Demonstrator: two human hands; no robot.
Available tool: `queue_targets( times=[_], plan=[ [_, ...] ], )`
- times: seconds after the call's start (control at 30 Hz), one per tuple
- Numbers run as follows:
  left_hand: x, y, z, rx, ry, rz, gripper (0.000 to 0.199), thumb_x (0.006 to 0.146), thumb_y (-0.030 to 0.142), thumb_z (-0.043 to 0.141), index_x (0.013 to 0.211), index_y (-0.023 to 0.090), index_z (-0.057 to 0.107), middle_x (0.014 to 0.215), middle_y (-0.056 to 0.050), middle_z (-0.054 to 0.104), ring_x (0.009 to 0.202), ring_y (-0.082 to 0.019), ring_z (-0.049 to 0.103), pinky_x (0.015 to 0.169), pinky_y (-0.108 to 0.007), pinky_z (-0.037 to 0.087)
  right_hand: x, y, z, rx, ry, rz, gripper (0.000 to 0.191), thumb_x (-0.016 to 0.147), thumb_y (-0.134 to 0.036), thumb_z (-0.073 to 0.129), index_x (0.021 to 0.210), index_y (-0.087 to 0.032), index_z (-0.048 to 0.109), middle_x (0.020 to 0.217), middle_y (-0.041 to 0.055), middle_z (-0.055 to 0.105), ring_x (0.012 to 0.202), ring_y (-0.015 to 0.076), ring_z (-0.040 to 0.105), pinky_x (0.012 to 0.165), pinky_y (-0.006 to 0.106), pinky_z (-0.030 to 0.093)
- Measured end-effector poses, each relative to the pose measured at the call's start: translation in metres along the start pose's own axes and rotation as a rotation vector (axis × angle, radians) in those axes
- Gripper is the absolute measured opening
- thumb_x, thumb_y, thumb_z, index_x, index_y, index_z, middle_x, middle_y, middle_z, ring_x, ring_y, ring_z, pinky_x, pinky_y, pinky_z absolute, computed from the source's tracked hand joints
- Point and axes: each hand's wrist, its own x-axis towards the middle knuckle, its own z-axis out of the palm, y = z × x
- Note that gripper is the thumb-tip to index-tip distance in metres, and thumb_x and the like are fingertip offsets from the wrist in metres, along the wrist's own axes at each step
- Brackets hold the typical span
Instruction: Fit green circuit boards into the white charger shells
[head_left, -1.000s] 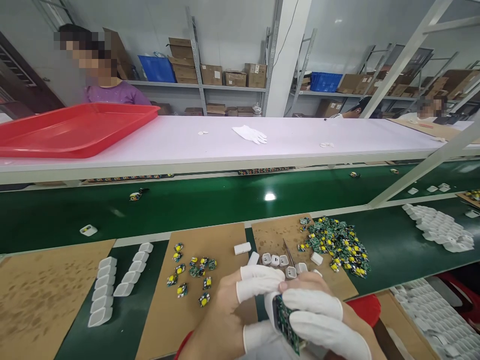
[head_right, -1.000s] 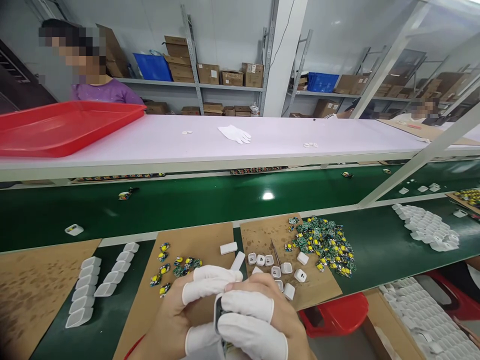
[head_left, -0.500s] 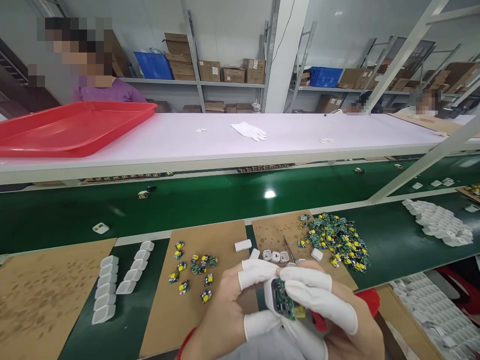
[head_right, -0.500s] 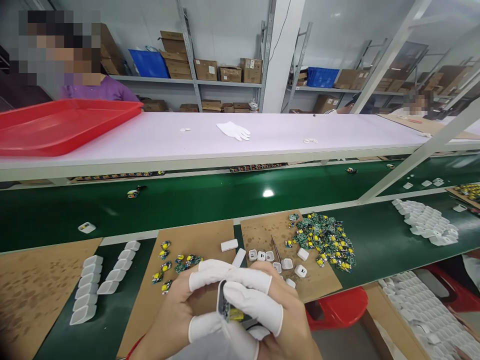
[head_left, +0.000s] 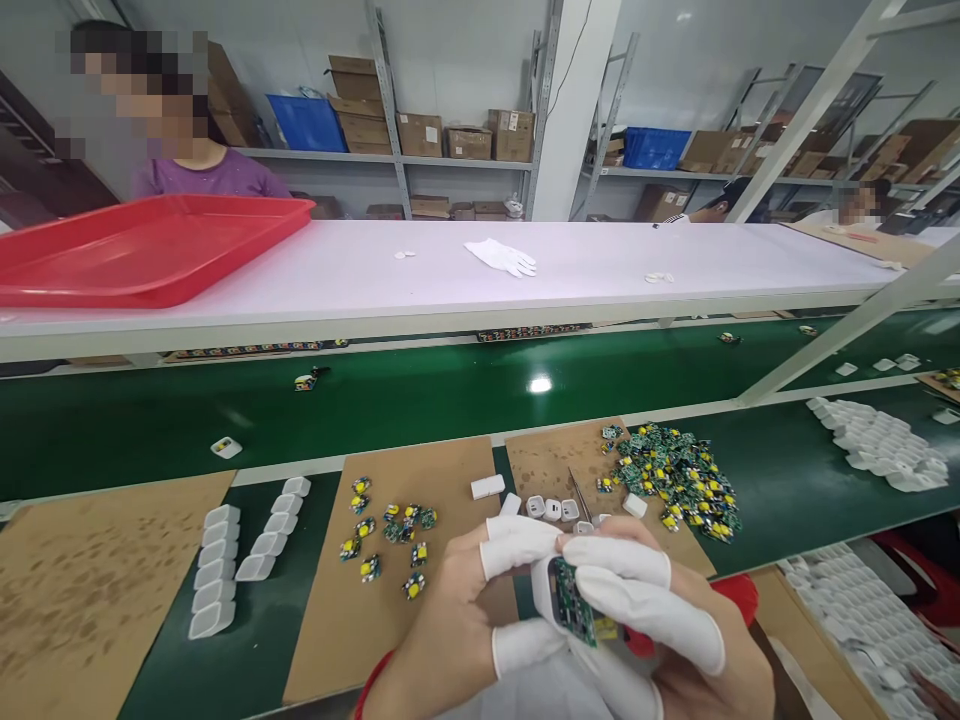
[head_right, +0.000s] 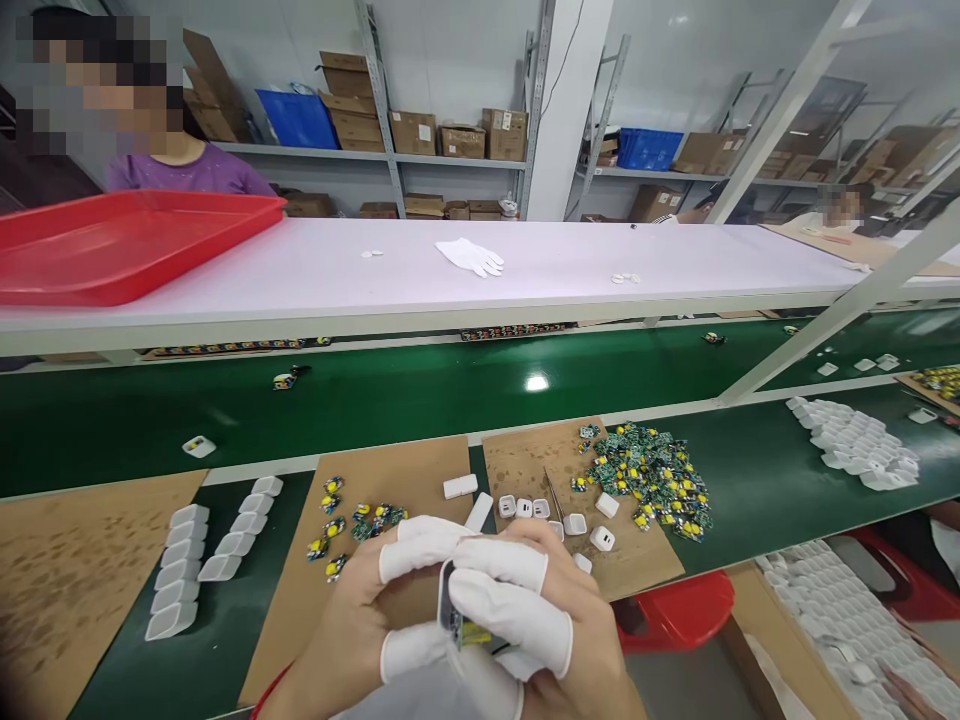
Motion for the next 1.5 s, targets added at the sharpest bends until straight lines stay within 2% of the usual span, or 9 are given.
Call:
queue_targets(
  times=[0.27, 0.43, 0.53, 0.67, 0.9, 1.03, 1.27, 1.4, 1.5],
  plan=[
    [0.0, 0.0, -0.002, 0.087, -0.027, 0.107, 0.052, 0.069, 0.032, 0.084, 0.118, 0.035, 0.068, 0.104, -0.002, 0.077, 0.091, -0.016, 0.072, 0.083, -0.02, 0.057, 0.007, -0.003, 0.002, 0.015, -0.005, 0.044, 0.027, 0.083, -0.026, 0.07, 0.109, -0.033, 0.071, 0.102, 0.0038, 0.077, 0.092, 0.0205, 0.07, 0.068, 0.027, 0.063],
    [0.0, -0.003, -0.003, 0.1, -0.049, 0.2, 0.052, 0.072, 0.032, 0.081, 0.122, 0.033, 0.066, 0.106, -0.006, 0.076, 0.092, -0.019, 0.072, 0.083, -0.023, 0.058, 0.008, 0.001, 0.003, -0.031, -0.01, -0.083, 0.034, 0.082, -0.026, 0.072, 0.115, -0.034, 0.068, 0.101, 0.0034, 0.077, 0.089, 0.0213, 0.072, 0.07, 0.031, 0.063],
    [-0.001, -0.003, -0.003, 0.085, -0.074, 0.212, 0.051, 0.074, 0.027, 0.08, 0.122, 0.034, 0.065, 0.105, -0.004, 0.076, 0.092, -0.017, 0.072, 0.083, -0.021, 0.058, 0.01, 0.002, -0.002, -0.045, -0.094, -0.056, 0.03, 0.09, -0.031, 0.061, 0.12, -0.031, 0.066, 0.096, 0.005, 0.078, 0.082, 0.0211, 0.074, 0.071, 0.033, 0.063],
    [-0.002, -0.003, -0.003, 0.125, -0.012, 0.27, 0.048, 0.074, 0.029, 0.08, 0.119, 0.031, 0.066, 0.103, -0.005, 0.077, 0.093, -0.017, 0.073, 0.084, -0.02, 0.058, 0.008, 0.002, -0.013, -0.039, -0.204, 0.082, 0.028, 0.094, -0.03, 0.053, 0.118, -0.031, 0.066, 0.103, 0.0061, 0.076, 0.089, 0.0204, 0.073, 0.073, 0.03, 0.065],
    [-0.004, -0.003, -0.003, 0.158, -0.022, 0.313, 0.048, 0.077, 0.028, 0.077, 0.124, 0.032, 0.063, 0.109, -0.006, 0.076, 0.096, -0.017, 0.073, 0.087, -0.02, 0.057, 0.01, -0.006, -0.019, -0.081, -0.182, 0.034, 0.035, 0.088, -0.026, 0.064, 0.123, -0.032, 0.065, 0.103, 0.0036, 0.077, 0.087, 0.0218, 0.074, 0.073, 0.03, 0.065],
    [-0.002, -0.001, -0.002, 0.152, -0.047, 0.328, 0.052, 0.08, 0.025, 0.074, 0.129, 0.035, 0.058, 0.111, -0.005, 0.075, 0.099, -0.016, 0.072, 0.089, -0.019, 0.056, 0.017, -0.013, -0.024, -0.099, -0.289, -0.002, 0.042, 0.085, -0.019, 0.067, 0.125, -0.032, 0.064, 0.102, 0.0036, 0.077, 0.086, 0.0218, 0.074, 0.067, 0.026, 0.066],
    [-0.001, 0.001, 0.0, 0.104, -0.038, 0.315, 0.054, 0.079, 0.029, 0.075, 0.13, 0.036, 0.059, 0.113, -0.006, 0.075, 0.097, -0.018, 0.073, 0.085, -0.022, 0.058, -0.001, -0.002, -0.009, -0.064, -0.079, 0.078, 0.025, 0.09, -0.032, 0.06, 0.114, -0.031, 0.069, 0.099, 0.0044, 0.077, 0.085, 0.0224, 0.072, 0.069, 0.033, 0.066],
    [-0.001, 0.0, -0.001, 0.1, -0.068, 0.248, 0.05, 0.079, 0.03, 0.075, 0.127, 0.035, 0.061, 0.109, -0.006, 0.075, 0.094, -0.018, 0.073, 0.084, -0.022, 0.058, 0.006, -0.002, -0.01, -0.046, -0.123, 0.086, 0.027, 0.094, -0.034, 0.051, 0.113, -0.03, 0.07, 0.098, 0.0061, 0.077, 0.086, 0.0211, 0.073, 0.068, 0.03, 0.065],
    [0.0, 0.0, -0.001, 0.071, -0.062, 0.197, 0.043, 0.077, 0.033, 0.076, 0.12, 0.03, 0.067, 0.102, -0.006, 0.076, 0.089, -0.019, 0.073, 0.081, -0.023, 0.059, 0.015, -0.003, -0.01, -0.061, -0.075, 0.064, 0.028, 0.095, -0.035, 0.049, 0.107, -0.028, 0.074, 0.089, 0.0072, 0.078, 0.078, 0.0221, 0.073, 0.062, 0.031, 0.065]
  ],
)
